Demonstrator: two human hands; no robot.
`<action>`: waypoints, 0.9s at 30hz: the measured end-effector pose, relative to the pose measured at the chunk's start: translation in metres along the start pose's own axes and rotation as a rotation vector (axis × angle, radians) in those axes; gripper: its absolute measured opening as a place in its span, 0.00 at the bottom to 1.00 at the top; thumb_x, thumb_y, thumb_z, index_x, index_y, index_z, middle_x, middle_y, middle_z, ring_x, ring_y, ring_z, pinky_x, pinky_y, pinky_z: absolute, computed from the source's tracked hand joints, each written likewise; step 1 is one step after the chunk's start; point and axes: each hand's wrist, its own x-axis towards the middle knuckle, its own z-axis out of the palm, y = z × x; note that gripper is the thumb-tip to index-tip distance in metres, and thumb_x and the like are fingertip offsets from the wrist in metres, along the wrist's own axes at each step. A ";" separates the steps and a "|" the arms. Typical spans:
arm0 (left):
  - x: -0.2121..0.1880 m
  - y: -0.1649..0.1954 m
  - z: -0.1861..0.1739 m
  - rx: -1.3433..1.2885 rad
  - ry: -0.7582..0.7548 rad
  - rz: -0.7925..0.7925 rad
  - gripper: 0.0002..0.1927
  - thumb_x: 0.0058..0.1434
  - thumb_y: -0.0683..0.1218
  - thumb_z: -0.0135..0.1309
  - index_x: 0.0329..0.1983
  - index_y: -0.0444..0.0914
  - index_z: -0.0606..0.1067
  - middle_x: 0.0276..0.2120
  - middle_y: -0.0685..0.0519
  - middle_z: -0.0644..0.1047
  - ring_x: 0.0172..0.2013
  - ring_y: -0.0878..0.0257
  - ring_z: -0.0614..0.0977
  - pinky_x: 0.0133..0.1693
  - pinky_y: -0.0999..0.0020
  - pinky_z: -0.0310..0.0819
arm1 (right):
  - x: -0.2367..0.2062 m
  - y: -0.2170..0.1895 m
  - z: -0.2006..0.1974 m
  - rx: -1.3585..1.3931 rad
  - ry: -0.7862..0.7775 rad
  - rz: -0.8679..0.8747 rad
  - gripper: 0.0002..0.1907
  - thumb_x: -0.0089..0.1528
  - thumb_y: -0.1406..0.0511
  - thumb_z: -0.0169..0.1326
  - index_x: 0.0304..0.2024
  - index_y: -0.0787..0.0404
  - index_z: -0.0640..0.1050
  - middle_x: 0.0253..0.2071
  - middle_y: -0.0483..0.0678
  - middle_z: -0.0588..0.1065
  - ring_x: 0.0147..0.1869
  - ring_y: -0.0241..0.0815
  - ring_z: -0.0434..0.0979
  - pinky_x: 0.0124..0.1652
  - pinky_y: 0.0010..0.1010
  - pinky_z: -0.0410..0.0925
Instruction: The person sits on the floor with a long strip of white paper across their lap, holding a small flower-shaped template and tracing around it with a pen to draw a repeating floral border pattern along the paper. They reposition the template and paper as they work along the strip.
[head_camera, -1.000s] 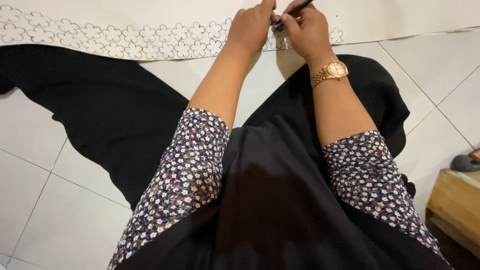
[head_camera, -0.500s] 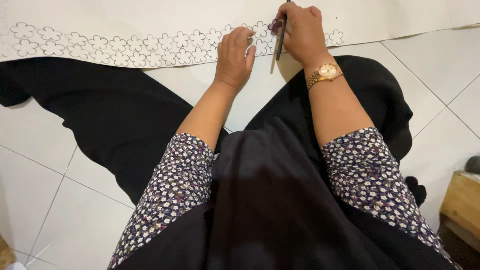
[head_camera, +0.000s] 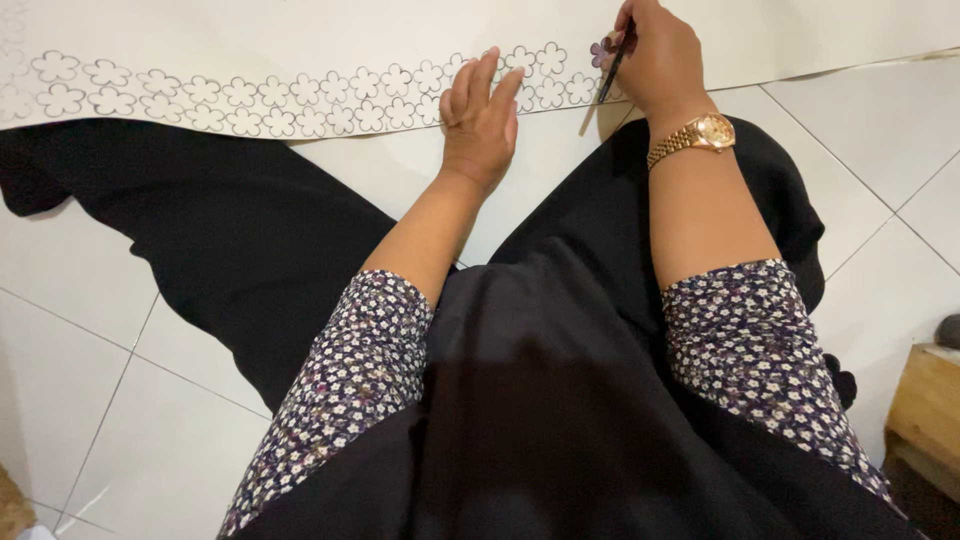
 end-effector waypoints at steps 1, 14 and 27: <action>0.000 0.003 0.001 -0.011 -0.001 0.014 0.24 0.67 0.45 0.55 0.66 0.50 0.69 0.73 0.51 0.57 0.72 0.51 0.53 0.67 0.48 0.48 | 0.000 0.003 0.000 0.028 0.003 0.015 0.10 0.61 0.73 0.63 0.40 0.66 0.74 0.33 0.47 0.80 0.39 0.40 0.84 0.39 0.29 0.77; 0.036 0.031 0.024 -0.077 0.051 -0.037 0.34 0.67 0.56 0.60 0.70 0.40 0.62 0.77 0.44 0.44 0.75 0.45 0.43 0.68 0.48 0.43 | 0.005 0.001 0.011 0.279 -0.063 0.037 0.04 0.67 0.75 0.57 0.41 0.65 0.74 0.34 0.46 0.80 0.41 0.35 0.85 0.41 0.24 0.77; -0.003 0.020 0.016 0.053 -0.100 0.412 0.33 0.69 0.62 0.54 0.72 0.41 0.66 0.78 0.48 0.51 0.76 0.51 0.47 0.70 0.51 0.43 | 0.012 0.027 0.018 0.118 0.071 -0.029 0.05 0.65 0.75 0.60 0.41 0.64 0.77 0.34 0.49 0.81 0.39 0.41 0.84 0.40 0.31 0.75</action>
